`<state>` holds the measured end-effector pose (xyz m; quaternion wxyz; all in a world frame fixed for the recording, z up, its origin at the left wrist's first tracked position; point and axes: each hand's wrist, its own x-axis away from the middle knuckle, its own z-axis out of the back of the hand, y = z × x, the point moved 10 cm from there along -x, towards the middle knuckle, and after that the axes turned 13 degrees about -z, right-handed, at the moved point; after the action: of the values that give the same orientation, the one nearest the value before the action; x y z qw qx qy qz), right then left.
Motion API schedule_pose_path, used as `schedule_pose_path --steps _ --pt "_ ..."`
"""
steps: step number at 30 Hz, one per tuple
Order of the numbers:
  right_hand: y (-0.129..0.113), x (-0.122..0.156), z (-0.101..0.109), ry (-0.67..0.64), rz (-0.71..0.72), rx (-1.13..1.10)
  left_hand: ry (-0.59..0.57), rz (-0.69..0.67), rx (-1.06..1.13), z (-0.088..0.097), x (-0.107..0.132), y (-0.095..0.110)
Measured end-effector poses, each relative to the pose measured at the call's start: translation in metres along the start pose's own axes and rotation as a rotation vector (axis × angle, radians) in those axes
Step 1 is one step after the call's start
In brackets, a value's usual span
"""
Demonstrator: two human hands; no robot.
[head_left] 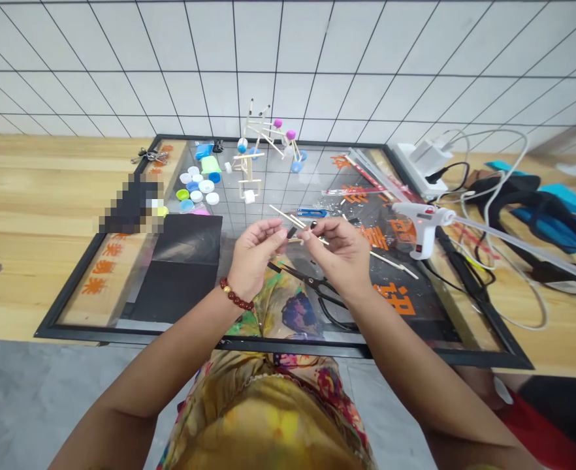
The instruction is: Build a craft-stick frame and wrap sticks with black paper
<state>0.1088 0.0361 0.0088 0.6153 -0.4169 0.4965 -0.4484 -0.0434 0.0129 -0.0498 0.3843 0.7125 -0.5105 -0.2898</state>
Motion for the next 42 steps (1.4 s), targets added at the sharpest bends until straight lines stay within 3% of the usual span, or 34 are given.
schedule_pose_path --steps 4,8,16,28,35,42 --pt "-0.009 0.005 0.003 0.016 0.089 0.191 -0.066 -0.094 -0.102 -0.005 -0.001 0.008" --pt "-0.010 0.008 0.001 -0.005 0.099 0.246 -0.129 -0.127 -0.131 -0.011 0.000 0.009" --pt "-0.010 0.007 -0.002 -0.019 0.071 0.221 -0.097 -0.178 -0.078 -0.008 -0.004 0.011" --pt "-0.017 0.011 0.000 0.024 0.120 0.298 -0.082 -0.120 -0.031 -0.007 -0.005 0.004" --pt "0.004 0.003 -0.003 -0.065 -0.083 0.100 -0.126 0.004 0.053 -0.013 -0.001 -0.002" --pt "0.003 0.005 -0.004 -0.053 -0.073 0.116 -0.093 -0.048 0.011 -0.007 -0.006 -0.002"
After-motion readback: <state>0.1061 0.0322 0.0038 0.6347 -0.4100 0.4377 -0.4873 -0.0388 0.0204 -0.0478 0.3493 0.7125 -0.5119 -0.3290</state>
